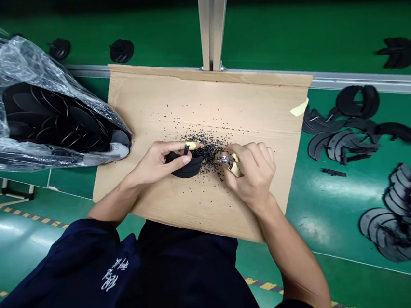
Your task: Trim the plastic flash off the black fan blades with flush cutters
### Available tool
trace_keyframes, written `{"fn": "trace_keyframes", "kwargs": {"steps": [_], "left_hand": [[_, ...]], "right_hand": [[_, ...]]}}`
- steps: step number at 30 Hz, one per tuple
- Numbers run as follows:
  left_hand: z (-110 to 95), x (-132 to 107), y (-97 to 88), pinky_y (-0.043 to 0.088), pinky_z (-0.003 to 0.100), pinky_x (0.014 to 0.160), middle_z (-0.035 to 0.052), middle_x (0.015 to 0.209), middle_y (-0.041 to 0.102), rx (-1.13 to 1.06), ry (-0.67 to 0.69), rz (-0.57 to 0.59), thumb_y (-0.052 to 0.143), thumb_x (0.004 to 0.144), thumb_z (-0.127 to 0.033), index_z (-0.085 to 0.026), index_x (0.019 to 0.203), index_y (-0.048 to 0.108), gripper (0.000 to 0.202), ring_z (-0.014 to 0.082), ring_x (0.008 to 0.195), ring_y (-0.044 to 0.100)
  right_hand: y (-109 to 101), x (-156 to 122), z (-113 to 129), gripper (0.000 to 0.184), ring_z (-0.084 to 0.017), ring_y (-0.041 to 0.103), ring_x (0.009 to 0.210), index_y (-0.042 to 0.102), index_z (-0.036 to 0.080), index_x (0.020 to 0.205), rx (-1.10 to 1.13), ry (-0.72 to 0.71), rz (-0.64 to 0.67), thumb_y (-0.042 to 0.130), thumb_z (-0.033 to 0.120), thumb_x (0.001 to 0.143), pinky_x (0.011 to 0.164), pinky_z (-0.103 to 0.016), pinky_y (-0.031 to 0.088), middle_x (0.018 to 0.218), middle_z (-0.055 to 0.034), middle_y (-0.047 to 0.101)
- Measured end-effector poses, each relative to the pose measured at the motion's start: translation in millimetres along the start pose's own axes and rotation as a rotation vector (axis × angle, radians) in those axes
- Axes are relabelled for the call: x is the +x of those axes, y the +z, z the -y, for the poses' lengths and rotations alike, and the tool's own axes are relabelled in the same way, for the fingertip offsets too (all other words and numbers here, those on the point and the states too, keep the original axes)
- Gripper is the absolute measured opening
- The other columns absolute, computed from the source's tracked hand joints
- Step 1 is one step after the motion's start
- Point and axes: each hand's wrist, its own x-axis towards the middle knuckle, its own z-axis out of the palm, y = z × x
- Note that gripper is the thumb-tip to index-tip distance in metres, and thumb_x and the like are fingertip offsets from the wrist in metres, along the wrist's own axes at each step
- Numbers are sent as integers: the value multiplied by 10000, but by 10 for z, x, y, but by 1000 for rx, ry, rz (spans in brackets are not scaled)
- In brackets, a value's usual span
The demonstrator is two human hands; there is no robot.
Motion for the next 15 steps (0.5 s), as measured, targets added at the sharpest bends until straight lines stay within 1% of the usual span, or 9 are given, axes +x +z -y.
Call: {"fn": "trace_keyframes", "kwargs": {"steps": [1, 2, 5, 6, 7, 9, 12, 14, 15], "left_hand": [[-5, -4, 1, 530, 241, 765, 47, 880, 753, -22, -11, -4, 619, 958, -359, -144, 1010, 768, 267, 146, 833, 669], [-7, -7, 3, 528, 241, 760, 49, 894, 755, -39, -19, -6, 626, 954, -353, -142, 1033, 770, 267, 144, 827, 665], [22, -5, 16, 531, 250, 771, 50, 922, 757, -86, -9, -37, 649, 941, -343, -150, 1094, 769, 274, 137, 820, 659], [44, 2, 23, 534, 255, 785, 51, 927, 756, -105, -1, -60, 661, 936, -346, -153, 1114, 764, 282, 137, 828, 662], [70, 12, 31, 538, 261, 803, 53, 936, 754, -129, 7, -88, 675, 931, -356, -154, 1133, 755, 296, 137, 843, 666], [121, 44, 55, 545, 272, 826, 57, 958, 748, -188, 22, -144, 709, 916, -397, -155, 1181, 716, 360, 137, 862, 672], [175, 107, 107, 551, 272, 815, 48, 966, 730, -299, 36, -198, 736, 888, -509, -167, 1202, 636, 475, 127, 849, 677], [190, 144, 154, 554, 263, 785, 47, 956, 724, -372, 21, -218, 737, 862, -583, -170, 1139, 613, 512, 119, 822, 678], [188, 153, 181, 556, 258, 762, 50, 947, 725, -400, 8, -223, 738, 849, -608, -167, 1098, 612, 521, 116, 799, 678]], "right_hand": [[-3, 2, -4, 161, -232, 536, 726, 693, 178, 1033, -29, -2, 20, 583, 240, 933, 669, -379, 349, 780, -81, 648], [-8, 5, -10, 154, -236, 544, 732, 693, 175, 1019, -73, -8, 72, 582, 226, 925, 667, -378, 343, 781, -86, 656], [-46, 15, -36, 122, -251, 570, 735, 684, 171, 942, -204, -42, 315, 586, 167, 869, 645, -371, 336, 795, -104, 690], [-64, 21, -43, 127, -255, 581, 735, 683, 168, 939, -212, -41, 368, 588, 157, 855, 640, -370, 343, 807, -110, 700], [-83, 30, -46, 139, -259, 593, 738, 686, 165, 953, -189, -27, 385, 590, 159, 852, 639, -370, 356, 821, -114, 710], [-113, 56, -29, 153, -263, 624, 761, 694, 169, 1002, -42, 37, 332, 598, 205, 887, 653, -373, 402, 859, -113, 725], [-108, 106, 53, 206, -250, 658, 792, 696, 213, 1077, 371, 207, 232, 646, 353, 934, 691, -372, 479, 916, -84, 731], [-66, 133, 128, 267, -225, 641, 740, 696, 244, 1093, 628, 313, 237, 697, 439, 911, 668, -362, 498, 889, -50, 713], [-41, 143, 166, 269, -208, 614, 691, 700, 251, 1055, 720, 352, 250, 719, 466, 894, 636, -352, 493, 837, -30, 690]]}}
